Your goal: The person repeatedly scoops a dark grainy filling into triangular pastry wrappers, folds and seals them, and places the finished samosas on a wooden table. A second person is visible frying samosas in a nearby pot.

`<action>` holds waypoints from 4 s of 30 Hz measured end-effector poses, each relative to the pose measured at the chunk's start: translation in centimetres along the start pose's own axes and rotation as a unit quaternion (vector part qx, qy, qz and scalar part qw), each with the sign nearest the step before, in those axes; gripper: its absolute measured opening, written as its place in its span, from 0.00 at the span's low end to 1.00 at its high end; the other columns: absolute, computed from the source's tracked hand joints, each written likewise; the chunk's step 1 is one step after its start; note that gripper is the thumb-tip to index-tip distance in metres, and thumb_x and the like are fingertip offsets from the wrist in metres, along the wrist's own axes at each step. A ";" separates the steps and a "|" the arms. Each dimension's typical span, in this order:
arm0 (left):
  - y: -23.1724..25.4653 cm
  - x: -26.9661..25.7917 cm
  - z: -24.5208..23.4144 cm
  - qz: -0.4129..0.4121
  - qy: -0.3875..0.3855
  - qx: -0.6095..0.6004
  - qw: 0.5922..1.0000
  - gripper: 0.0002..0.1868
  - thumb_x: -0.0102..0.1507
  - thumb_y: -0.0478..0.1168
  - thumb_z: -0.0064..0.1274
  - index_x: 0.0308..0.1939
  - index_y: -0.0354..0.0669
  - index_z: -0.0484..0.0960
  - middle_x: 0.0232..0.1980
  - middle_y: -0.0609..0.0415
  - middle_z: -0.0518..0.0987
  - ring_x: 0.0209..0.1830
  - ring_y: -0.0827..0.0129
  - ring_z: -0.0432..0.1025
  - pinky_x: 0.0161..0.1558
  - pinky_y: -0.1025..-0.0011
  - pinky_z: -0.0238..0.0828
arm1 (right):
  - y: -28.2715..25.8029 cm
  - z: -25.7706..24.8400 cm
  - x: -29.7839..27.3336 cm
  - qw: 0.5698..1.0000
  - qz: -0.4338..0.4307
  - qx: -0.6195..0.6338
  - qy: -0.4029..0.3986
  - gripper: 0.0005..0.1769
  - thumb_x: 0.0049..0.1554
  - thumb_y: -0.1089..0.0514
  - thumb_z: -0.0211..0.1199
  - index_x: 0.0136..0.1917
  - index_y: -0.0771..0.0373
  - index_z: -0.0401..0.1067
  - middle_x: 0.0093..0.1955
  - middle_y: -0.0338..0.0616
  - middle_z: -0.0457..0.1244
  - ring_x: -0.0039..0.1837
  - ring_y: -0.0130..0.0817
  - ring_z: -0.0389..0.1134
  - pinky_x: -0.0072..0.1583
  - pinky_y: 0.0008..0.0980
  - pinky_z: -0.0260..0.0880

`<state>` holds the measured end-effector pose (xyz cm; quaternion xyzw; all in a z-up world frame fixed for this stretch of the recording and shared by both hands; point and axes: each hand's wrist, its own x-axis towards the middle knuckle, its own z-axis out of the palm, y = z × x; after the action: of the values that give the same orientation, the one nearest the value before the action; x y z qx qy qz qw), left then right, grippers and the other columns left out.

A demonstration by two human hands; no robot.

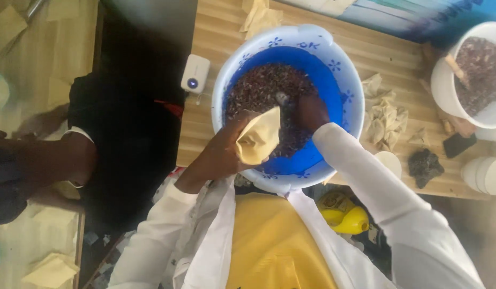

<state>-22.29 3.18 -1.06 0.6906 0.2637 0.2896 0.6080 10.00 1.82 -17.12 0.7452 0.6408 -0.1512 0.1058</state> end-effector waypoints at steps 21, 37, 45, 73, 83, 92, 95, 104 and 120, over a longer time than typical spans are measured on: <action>0.5 -1.0 -0.9 -0.001 0.027 -0.117 0.993 0.43 0.57 0.31 0.73 0.73 0.45 0.67 0.69 0.49 0.74 0.71 0.62 0.70 0.71 0.66 0.69 | -3.7 -0.7 -8.3 0.947 -0.176 0.112 -0.245 0.15 0.59 0.49 0.63 0.54 0.60 0.78 0.51 0.53 0.71 0.54 0.46 0.71 0.61 0.46 0.69; -3.1 3.0 3.8 0.041 -0.008 -0.079 0.996 0.44 0.55 0.32 0.71 0.72 0.48 0.67 0.70 0.46 0.73 0.72 0.59 0.69 0.69 0.63 0.69 | -8.1 -25.6 -20.4 0.931 -0.058 0.340 0.118 0.11 0.61 0.70 0.58 0.58 0.68 0.70 0.50 0.48 0.67 0.52 0.33 0.72 0.51 0.31 0.72; -1.6 3.5 4.7 -0.046 -0.086 -0.111 0.989 0.38 0.58 0.37 0.69 0.71 0.48 0.70 0.60 0.52 0.81 0.60 0.65 0.79 0.60 0.66 0.76 | -4.8 -19.5 -20.2 0.748 0.039 0.663 0.004 0.12 0.64 0.70 0.58 0.62 0.69 0.67 0.50 0.46 0.65 0.52 0.32 0.66 0.52 0.34 0.69; -0.9 1.0 0.7 0.029 0.037 -0.064 0.997 0.41 0.56 0.34 0.74 0.70 0.42 0.69 0.67 0.49 0.73 0.67 0.62 0.71 0.67 0.66 0.71 | -3.5 -3.1 -3.7 0.990 -0.061 0.007 -0.128 0.24 0.52 0.52 0.67 0.57 0.69 0.71 0.44 0.62 0.70 0.45 0.56 0.72 0.49 0.50 0.72; 0.6 -2.0 -2.0 0.029 0.097 -0.049 0.994 0.38 0.59 0.35 0.74 0.69 0.43 0.71 0.60 0.52 0.79 0.60 0.65 0.78 0.62 0.68 0.78 | -0.4 -0.9 -5.3 0.971 -0.173 0.032 -0.160 0.14 0.50 0.57 0.62 0.50 0.62 0.78 0.47 0.63 0.69 0.51 0.60 0.71 0.55 0.52 0.71; -1.9 -0.6 -1.2 0.085 0.063 -0.103 0.989 0.43 0.59 0.32 0.73 0.74 0.44 0.65 0.69 0.46 0.74 0.69 0.61 0.72 0.70 0.65 0.71 | -3.4 -1.9 -7.4 0.916 -0.281 0.228 -0.173 0.13 0.57 0.60 0.60 0.56 0.60 0.77 0.52 0.56 0.71 0.52 0.49 0.72 0.55 0.47 0.71; -2.0 -1.0 -1.9 0.035 0.043 -0.149 0.987 0.44 0.58 0.31 0.72 0.74 0.45 0.66 0.68 0.48 0.75 0.68 0.62 0.73 0.70 0.64 0.72 | -4.2 -6.3 -10.0 0.883 -0.158 0.342 -0.282 0.16 0.60 0.60 0.60 0.61 0.60 0.74 0.51 0.54 0.70 0.49 0.41 0.71 0.52 0.41 0.72; -1.5 1.9 0.3 -0.014 0.009 -0.087 0.996 0.45 0.52 0.33 0.72 0.71 0.47 0.68 0.69 0.48 0.74 0.69 0.59 0.71 0.68 0.63 0.72 | -7.1 -24.4 -20.4 0.843 -0.133 0.516 0.077 0.15 0.61 0.73 0.58 0.61 0.70 0.70 0.56 0.47 0.66 0.59 0.32 0.70 0.58 0.30 0.72; 0.2 3.1 6.6 -0.004 -0.052 -0.146 0.988 0.36 0.56 0.38 0.71 0.66 0.38 0.75 0.59 0.48 0.82 0.57 0.68 0.77 0.60 0.67 0.75 | -7.8 -22.7 -19.4 0.890 -0.113 0.322 0.303 0.20 0.61 0.68 0.69 0.65 0.68 0.69 0.56 0.51 0.71 0.52 0.36 0.73 0.56 0.31 0.73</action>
<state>-15.37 0.81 -1.28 0.6078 0.1898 0.2862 0.7160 1.73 -6.89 11.33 0.6706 0.6375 -0.1269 -0.3575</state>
